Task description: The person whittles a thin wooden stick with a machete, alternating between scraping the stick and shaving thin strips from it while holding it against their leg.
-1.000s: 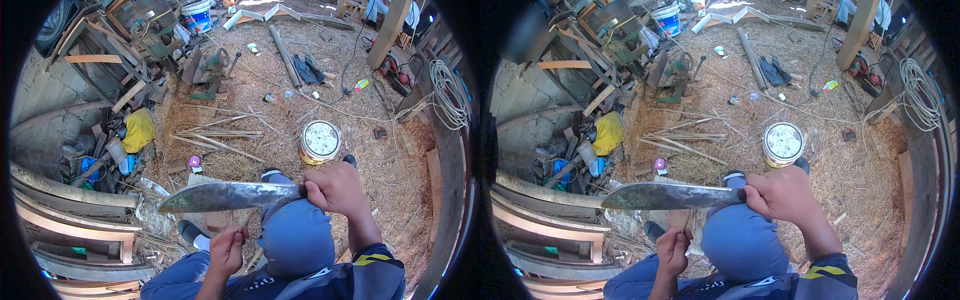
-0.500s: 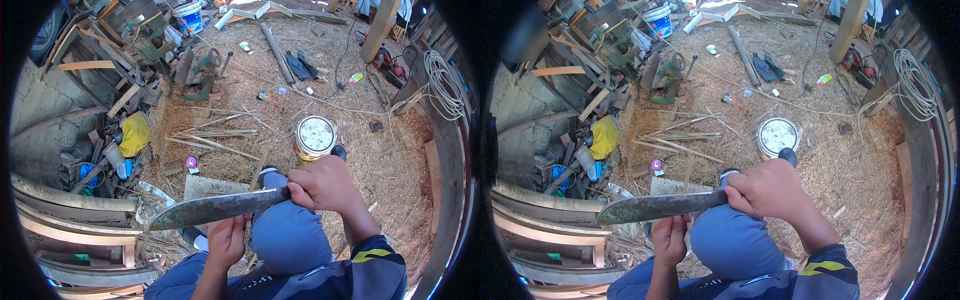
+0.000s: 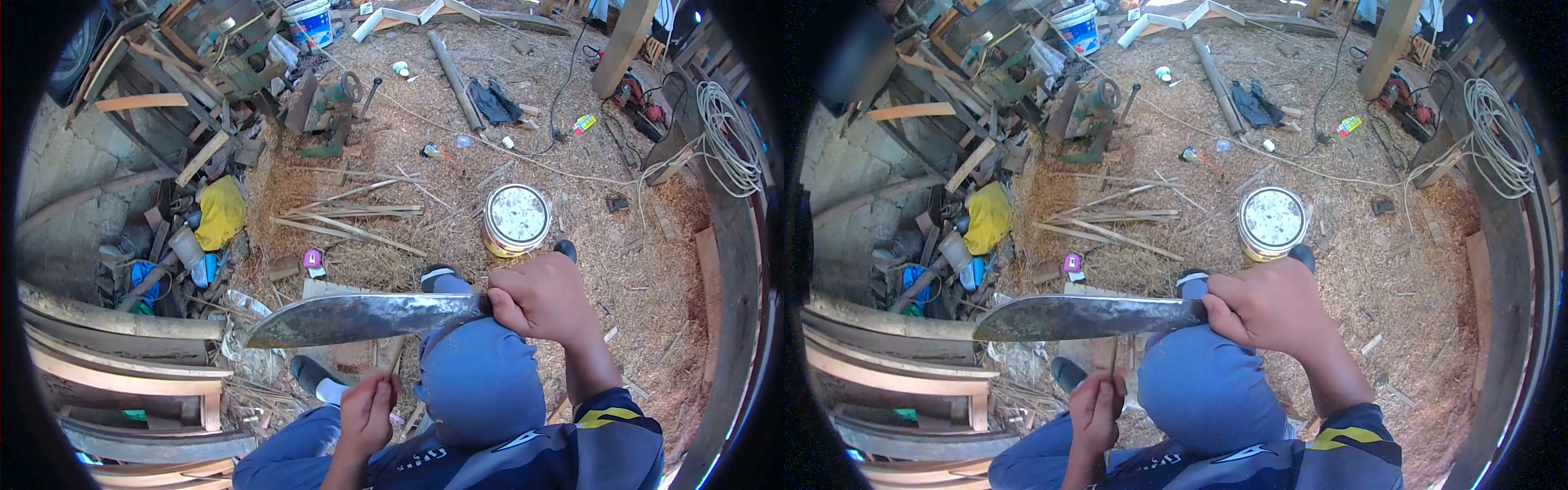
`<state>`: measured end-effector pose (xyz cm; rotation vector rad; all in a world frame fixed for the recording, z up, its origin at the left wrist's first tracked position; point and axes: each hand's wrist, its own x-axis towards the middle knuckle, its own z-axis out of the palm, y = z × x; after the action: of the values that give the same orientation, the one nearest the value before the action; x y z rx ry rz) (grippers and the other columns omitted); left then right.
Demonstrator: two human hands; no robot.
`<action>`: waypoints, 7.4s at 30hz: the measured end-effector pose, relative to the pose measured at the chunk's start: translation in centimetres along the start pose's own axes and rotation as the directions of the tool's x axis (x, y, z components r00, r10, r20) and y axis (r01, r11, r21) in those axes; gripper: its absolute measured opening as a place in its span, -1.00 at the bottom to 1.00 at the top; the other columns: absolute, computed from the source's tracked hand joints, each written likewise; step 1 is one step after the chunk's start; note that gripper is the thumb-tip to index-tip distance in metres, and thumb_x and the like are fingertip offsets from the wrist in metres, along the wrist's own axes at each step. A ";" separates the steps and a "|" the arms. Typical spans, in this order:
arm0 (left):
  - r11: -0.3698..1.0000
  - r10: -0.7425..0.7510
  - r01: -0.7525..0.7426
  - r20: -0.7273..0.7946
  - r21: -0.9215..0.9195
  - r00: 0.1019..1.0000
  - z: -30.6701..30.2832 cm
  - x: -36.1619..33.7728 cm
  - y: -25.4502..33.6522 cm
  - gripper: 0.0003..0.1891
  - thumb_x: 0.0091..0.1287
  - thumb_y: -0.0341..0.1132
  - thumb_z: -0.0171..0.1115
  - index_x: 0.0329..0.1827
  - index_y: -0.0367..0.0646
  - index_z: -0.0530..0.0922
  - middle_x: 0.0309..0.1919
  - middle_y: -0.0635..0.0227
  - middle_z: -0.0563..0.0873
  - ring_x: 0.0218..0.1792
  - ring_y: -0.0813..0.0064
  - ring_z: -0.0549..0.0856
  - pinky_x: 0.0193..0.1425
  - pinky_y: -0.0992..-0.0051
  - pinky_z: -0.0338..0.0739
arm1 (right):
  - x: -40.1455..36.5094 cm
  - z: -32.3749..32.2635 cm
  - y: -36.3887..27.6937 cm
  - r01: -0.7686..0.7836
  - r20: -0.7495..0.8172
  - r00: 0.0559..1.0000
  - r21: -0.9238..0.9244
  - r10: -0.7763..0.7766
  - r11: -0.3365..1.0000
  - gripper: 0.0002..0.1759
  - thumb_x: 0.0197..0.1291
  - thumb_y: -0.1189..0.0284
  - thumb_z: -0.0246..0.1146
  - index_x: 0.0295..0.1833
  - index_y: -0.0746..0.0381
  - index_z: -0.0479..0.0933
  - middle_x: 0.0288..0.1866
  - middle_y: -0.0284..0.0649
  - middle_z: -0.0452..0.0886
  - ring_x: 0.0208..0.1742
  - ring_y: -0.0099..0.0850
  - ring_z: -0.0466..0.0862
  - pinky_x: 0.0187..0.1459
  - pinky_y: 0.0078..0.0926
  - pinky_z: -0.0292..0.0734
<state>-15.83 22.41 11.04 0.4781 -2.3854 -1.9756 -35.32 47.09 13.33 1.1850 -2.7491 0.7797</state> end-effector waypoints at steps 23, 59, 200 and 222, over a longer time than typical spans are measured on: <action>0.980 0.135 -0.130 -0.023 0.154 0.991 0.9 3.7 1.2 -0.71 0.65 -0.26 0.10 -0.13 -0.31 0.64 -0.51 0.50 0.58 -0.57 0.70 0.45 -0.48 0.61 0.27 | 1.5 0.5 -0.7 0.086 0.008 0.996 0.013 -0.086 0.996 -0.68 0.38 0.15 0.24 -0.41 0.06 0.50 -0.65 -0.27 0.54 -0.60 -0.14 0.62 -0.53 -0.14 0.44; 0.978 -0.123 0.136 0.091 -0.158 0.988 -0.8 3.4 2.6 -0.65 0.71 -0.23 -0.02 -0.22 -0.24 0.59 -0.54 0.43 0.60 -0.45 0.60 0.57 -0.35 0.51 0.42 | 0.9 1.4 -0.8 0.001 -0.020 1.000 0.114 0.001 0.994 -0.71 0.35 0.20 0.22 -0.41 0.09 0.50 -0.63 -0.20 0.54 -0.55 -0.10 0.64 -0.50 -0.08 0.44; 0.931 0.225 -0.210 -0.014 0.300 0.974 -1.4 1.2 0.8 -0.88 0.53 -0.41 0.26 -0.21 -0.26 0.63 -0.57 0.26 0.54 -0.57 0.43 0.53 -0.43 0.45 0.38 | 0.9 0.7 -0.8 0.067 -0.041 0.997 0.015 -0.066 0.998 -0.69 0.41 0.15 0.18 -0.38 0.04 0.51 -0.62 -0.24 0.55 -0.55 -0.12 0.64 -0.49 -0.10 0.45; 0.944 0.264 -0.240 -0.082 0.228 0.961 0.7 3.2 0.4 -0.83 0.56 -0.43 0.21 0.00 -0.34 0.70 -0.33 0.41 0.69 -0.35 0.67 0.58 -0.24 0.59 0.47 | 1.2 0.4 -1.5 0.036 0.016 0.999 0.024 -0.037 0.999 -0.68 0.42 0.16 0.17 -0.39 0.08 0.51 -0.58 -0.22 0.60 -0.51 -0.12 0.67 -0.48 -0.11 0.48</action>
<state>-19.09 22.43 10.65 0.2590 -2.4593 -1.5538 -35.06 45.23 13.96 1.2481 -2.7307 0.8037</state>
